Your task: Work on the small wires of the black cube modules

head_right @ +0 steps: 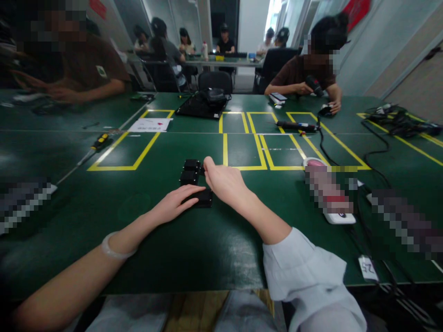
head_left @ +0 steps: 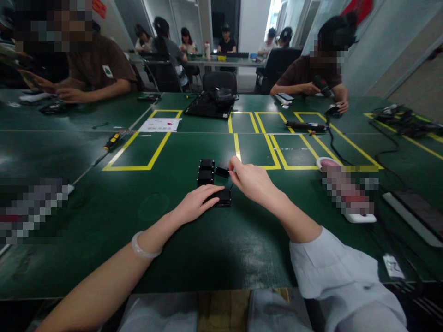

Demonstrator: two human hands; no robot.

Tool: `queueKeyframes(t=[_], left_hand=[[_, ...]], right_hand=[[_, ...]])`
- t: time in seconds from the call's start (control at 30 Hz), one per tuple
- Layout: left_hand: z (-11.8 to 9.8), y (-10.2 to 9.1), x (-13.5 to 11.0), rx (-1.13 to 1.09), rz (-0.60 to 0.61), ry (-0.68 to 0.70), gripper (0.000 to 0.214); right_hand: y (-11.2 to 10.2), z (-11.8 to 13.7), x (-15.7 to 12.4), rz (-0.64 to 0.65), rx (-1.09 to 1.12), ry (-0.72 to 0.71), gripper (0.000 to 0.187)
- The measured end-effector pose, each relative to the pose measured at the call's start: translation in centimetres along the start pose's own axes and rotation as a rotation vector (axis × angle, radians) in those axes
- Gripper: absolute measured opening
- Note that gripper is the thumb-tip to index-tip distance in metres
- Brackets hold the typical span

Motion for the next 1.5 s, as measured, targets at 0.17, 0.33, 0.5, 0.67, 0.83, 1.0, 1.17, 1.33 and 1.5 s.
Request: queueKeyframes(t=[0.17,0.33,0.5,0.67,0.83,1.0,1.17,1.33,1.5], left_hand=[[0.09,-0.01,-0.12,-0.008,-0.010,0.011,0.042],[0.15,0.04,-0.21,-0.004,-0.012,0.012,0.041],[0.05,-0.08,-0.24,-0.006,-0.005,0.016,0.041],[0.06,-0.15,-0.29,-0.012,-0.013,0.019,0.040],[0.10,-0.14,-0.28,-0.011,-0.011,0.021,0.040],[0.29,0.09,-0.33,-0.004,-0.024,0.029,0.040],[0.30,0.14,-0.38,-0.004,-0.036,0.035,0.039],[0.22,0.00,-0.38,0.004,-0.029,0.024,0.039],[0.14,-0.03,-0.34,0.012,-0.029,0.033,0.039]], right_hand=[[-0.16,0.00,-0.05,-0.015,0.022,0.015,0.029],[0.12,0.01,0.15,0.005,0.006,0.025,0.033],[0.22,-0.09,0.07,0.019,0.037,-0.006,0.025],[0.19,0.04,-0.10,-0.018,0.064,-0.028,0.024],[0.28,0.40,-0.10,-0.027,0.064,-0.031,0.026],[0.35,0.31,0.04,-0.007,0.031,-0.023,0.026],[-0.07,0.20,-0.15,0.033,0.073,-0.026,0.023],[-0.18,0.25,-0.24,0.021,0.079,-0.018,0.024],[0.04,0.41,-0.13,0.009,0.055,0.000,0.027]])
Point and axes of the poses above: each hand's wrist, its own x-axis towards the middle knuckle, its own y-axis out of the palm, z = x × y, the point moved 1 cm from there along x, towards the middle knuckle, and after that the axes turned 6 degrees about x, right-handed, at the moved point
